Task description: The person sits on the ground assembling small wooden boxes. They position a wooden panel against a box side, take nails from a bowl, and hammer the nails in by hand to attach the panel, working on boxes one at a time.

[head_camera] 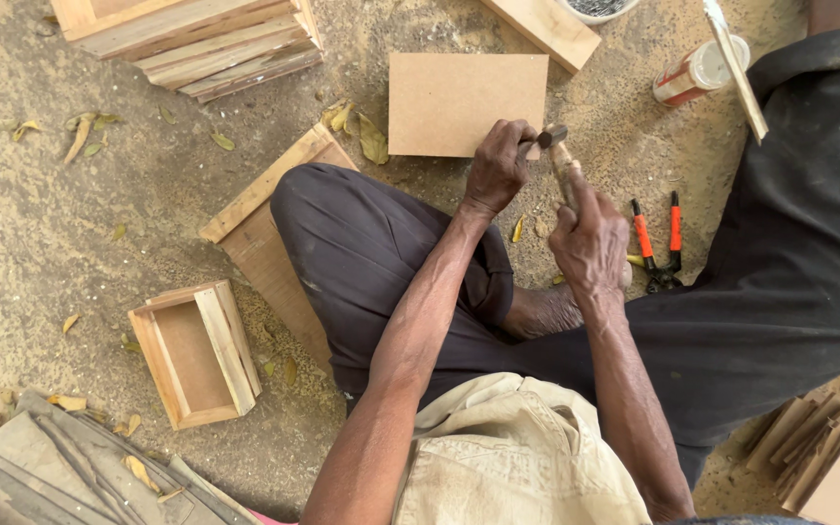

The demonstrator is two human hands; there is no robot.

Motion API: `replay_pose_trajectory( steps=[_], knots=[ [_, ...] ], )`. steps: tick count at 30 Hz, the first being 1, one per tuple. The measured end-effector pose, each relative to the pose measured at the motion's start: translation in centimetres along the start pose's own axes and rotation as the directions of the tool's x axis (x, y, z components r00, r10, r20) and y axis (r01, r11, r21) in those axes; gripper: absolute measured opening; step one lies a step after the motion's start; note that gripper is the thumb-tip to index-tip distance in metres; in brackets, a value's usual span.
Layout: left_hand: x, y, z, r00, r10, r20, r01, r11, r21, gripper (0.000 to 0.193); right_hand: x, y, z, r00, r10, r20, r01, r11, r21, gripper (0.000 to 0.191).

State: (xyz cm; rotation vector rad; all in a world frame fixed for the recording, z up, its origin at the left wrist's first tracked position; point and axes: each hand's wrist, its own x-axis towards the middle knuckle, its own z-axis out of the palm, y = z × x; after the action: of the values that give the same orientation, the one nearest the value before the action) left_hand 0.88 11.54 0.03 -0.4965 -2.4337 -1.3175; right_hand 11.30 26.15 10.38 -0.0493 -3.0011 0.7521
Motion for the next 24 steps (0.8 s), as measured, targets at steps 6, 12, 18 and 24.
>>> replay_pose_trajectory(
  steps=[6, 12, 18, 24],
  knots=[
    [-0.2, -0.3, 0.3, 0.999, 0.038, -0.011, -0.038, 0.999, -0.011, 0.013, -0.2, -0.3, -0.4, 0.970, -0.158, -0.184, 0.161, 0.987, 0.003, 0.041],
    [-0.2, -0.2, 0.0, 0.998, 0.052, -0.019, -0.052, 0.999, -0.005, 0.003, -0.1, -1.6, -1.2, 0.928, -0.237, -0.288, 0.254, 0.967, 0.025, 0.045],
    [0.2, 0.9, -0.7, 0.999, -0.050, 0.010, 0.050, 0.998, -0.035, 0.009, 0.2, -1.6, -1.1, 0.994, 0.086, 0.067, -0.088, 0.996, 0.024, 0.042],
    [0.3, 0.5, -0.7, 0.997, 0.020, -0.072, -0.028, 0.993, -0.115, 0.006, 0.1, -1.4, -0.8, 0.991, -0.078, -0.111, 0.088, 0.993, 0.084, 0.061]
  ],
)
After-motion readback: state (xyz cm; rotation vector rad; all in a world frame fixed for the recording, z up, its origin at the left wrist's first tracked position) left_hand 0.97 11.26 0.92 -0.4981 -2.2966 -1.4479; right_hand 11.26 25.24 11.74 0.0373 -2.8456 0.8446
